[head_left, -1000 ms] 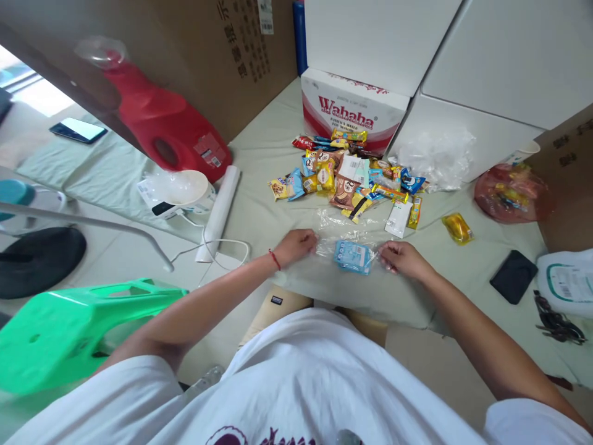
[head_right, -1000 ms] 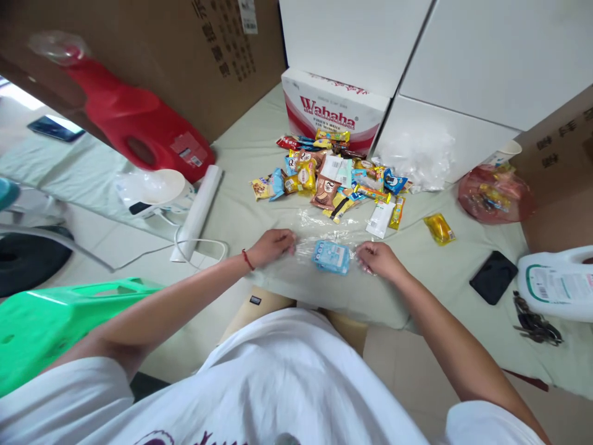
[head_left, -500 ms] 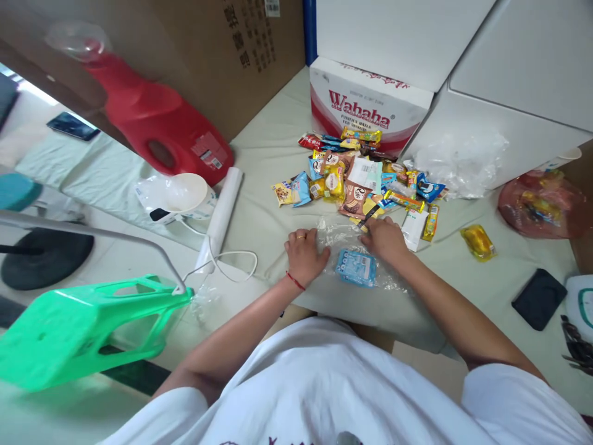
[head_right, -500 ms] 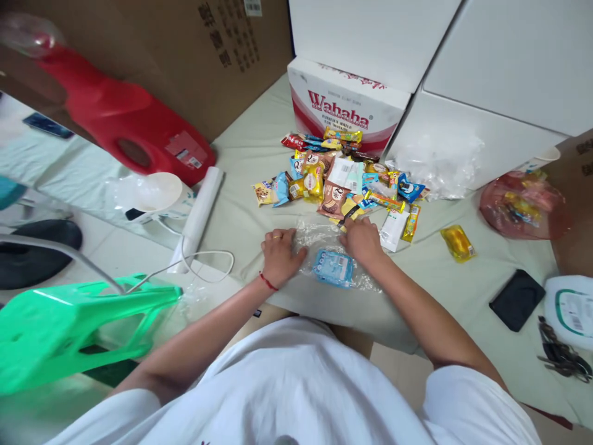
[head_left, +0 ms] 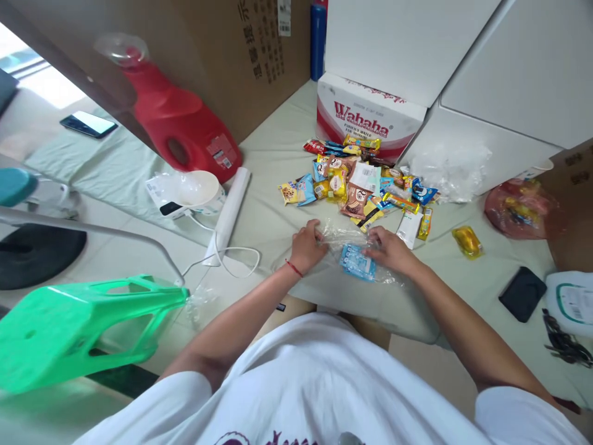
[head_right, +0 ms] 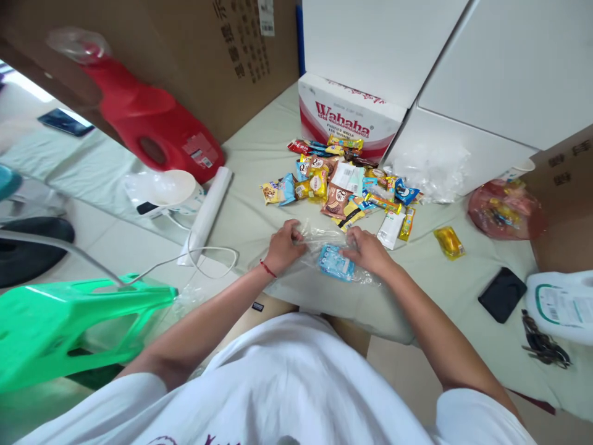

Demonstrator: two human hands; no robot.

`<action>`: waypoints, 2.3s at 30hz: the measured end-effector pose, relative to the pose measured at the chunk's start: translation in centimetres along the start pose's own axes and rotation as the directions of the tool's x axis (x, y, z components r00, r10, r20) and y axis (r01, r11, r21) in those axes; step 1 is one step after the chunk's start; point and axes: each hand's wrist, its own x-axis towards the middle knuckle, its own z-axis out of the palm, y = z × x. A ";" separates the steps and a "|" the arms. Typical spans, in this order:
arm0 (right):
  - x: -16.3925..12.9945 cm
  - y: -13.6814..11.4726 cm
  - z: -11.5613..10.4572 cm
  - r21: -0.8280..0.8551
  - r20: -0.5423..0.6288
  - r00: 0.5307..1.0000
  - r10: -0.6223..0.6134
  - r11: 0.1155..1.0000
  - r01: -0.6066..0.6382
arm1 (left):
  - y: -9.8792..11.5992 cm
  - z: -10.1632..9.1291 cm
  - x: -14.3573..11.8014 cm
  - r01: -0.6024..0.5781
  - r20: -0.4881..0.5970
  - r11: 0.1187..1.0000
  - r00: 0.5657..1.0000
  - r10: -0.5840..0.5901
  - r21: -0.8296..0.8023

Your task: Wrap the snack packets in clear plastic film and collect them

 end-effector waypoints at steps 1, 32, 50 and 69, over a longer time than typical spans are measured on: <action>0.1 0.1 0.2 0.032 0.024 0.995 0.093 0.995 -0.094 | 0.2 0.0 0.2 0.004 0.016 1.000 1.000 -0.005 0.026; -6.9 -1.6 1.7 0.105 0.210 0.935 -0.287 0.957 0.270 | 5.0 4.5 -4.5 0.061 0.335 0.918 0.939 0.081 -0.392; -10.9 -1.6 4.8 -0.244 -0.156 0.924 0.349 0.893 -0.379 | 5.1 5.9 -6.1 -0.103 -0.090 0.928 0.985 0.144 0.358; -12.0 1.0 5.7 0.476 -0.309 0.797 0.519 0.810 -0.343 | 5.1 7.7 -8.9 -0.734 0.187 0.640 0.612 0.768 -0.227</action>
